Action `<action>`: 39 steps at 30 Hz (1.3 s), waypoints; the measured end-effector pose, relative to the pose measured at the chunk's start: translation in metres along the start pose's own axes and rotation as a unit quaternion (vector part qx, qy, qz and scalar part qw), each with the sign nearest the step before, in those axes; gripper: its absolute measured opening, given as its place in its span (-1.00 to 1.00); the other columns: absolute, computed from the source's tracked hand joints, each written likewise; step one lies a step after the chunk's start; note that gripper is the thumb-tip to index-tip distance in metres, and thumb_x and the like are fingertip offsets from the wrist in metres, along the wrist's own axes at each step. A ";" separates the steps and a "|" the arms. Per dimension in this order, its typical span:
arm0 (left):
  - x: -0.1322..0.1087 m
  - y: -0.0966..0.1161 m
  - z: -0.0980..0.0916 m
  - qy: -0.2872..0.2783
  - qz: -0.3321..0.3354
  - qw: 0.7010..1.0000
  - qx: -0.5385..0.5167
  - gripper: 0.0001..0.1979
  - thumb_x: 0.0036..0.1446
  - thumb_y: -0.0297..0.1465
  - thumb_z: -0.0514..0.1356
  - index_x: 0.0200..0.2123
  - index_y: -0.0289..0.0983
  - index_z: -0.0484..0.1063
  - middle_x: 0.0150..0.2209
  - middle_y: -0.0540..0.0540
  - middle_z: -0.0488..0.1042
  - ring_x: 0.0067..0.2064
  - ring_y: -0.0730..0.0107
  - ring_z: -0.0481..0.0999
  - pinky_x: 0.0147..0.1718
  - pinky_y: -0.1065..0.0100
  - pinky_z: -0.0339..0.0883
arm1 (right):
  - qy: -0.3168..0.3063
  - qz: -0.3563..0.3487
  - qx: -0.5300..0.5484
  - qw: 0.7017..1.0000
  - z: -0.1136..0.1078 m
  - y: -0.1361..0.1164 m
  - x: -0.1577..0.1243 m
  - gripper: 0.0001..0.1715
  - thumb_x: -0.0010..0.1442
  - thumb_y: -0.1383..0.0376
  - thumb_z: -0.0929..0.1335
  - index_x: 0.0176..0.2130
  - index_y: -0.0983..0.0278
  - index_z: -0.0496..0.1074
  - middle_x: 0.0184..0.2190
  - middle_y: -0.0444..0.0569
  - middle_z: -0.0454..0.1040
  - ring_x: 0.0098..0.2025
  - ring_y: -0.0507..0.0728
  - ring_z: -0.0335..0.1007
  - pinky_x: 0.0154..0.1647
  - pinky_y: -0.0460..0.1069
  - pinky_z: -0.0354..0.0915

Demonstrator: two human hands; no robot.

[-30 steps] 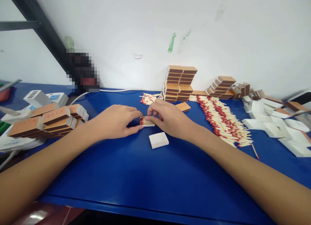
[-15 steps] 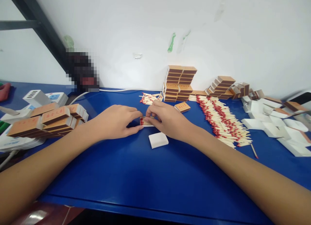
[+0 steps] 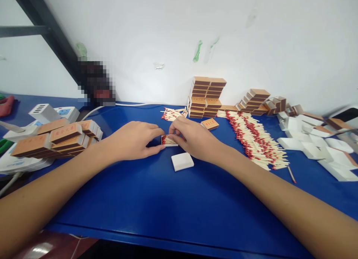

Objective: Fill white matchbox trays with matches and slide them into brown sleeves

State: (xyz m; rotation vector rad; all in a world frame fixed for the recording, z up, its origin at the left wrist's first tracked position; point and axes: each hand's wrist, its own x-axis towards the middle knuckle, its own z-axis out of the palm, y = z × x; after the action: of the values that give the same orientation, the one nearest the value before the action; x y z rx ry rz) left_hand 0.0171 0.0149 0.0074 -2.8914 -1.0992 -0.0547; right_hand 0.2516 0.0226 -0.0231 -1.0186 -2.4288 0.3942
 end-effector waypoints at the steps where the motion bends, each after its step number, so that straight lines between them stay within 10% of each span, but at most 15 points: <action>1: 0.000 0.000 0.000 -0.001 -0.002 1.000 -0.001 -0.71 0.39 -0.20 0.15 -0.13 -0.27 0.56 -0.18 -0.12 0.63 -0.22 0.20 0.62 -0.38 0.27 0.26 | -0.004 -0.003 0.004 1.000 0.000 0.000 0.000 -0.82 0.45 0.20 0.33 -0.23 0.20 0.42 -0.29 -0.02 0.41 -0.27 0.14 0.34 -0.29 0.03 0.24; 14: -0.001 0.000 0.001 0.003 0.002 1.000 0.002 -0.72 0.39 -0.21 0.15 -0.11 -0.27 0.56 -0.19 -0.12 0.62 -0.22 0.19 0.62 -0.38 0.26 0.23 | -0.016 -0.020 0.023 0.999 -0.003 0.005 0.003 -0.75 0.47 0.18 0.30 -0.21 0.19 0.50 -0.29 -0.02 0.43 -0.23 0.16 0.37 -0.20 0.05 0.29; 23: 0.000 0.000 0.001 0.005 -0.001 1.000 0.003 -0.70 0.41 -0.19 0.13 -0.09 -0.25 0.58 -0.17 -0.12 0.63 -0.22 0.20 0.62 -0.38 0.25 0.23 | 0.032 -0.006 -0.158 0.987 0.008 0.035 0.006 -0.52 0.49 0.20 0.22 0.22 0.21 0.54 0.07 0.24 0.45 0.14 0.42 0.26 0.18 0.35 0.27; 32: 0.000 0.000 0.001 0.003 0.001 1.000 0.003 -0.69 0.41 -0.19 0.13 -0.09 -0.25 0.58 -0.16 -0.12 0.63 -0.21 0.19 0.62 -0.38 0.26 0.22 | 0.046 0.000 -0.157 0.986 0.010 0.034 0.008 -0.56 0.49 0.20 0.24 0.18 0.20 0.55 0.09 0.23 0.45 0.16 0.42 0.23 0.16 0.35 0.28; 39: 0.000 0.000 0.002 0.004 0.001 1.000 -0.002 -0.71 0.39 -0.20 0.15 -0.08 -0.25 0.58 -0.15 -0.13 0.63 -0.21 0.20 0.62 -0.38 0.27 0.24 | 0.091 0.011 -0.093 0.991 0.013 0.039 0.009 -0.81 0.41 0.18 0.36 -0.21 0.18 0.55 -0.13 0.12 0.47 0.00 0.34 0.27 0.07 0.29 0.28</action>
State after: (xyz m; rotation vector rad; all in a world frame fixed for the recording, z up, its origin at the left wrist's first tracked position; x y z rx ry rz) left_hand 0.0167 0.0152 0.0055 -2.8919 -1.0967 -0.0686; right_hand 0.2623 0.0545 -0.0483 -1.1092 -2.3233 0.0786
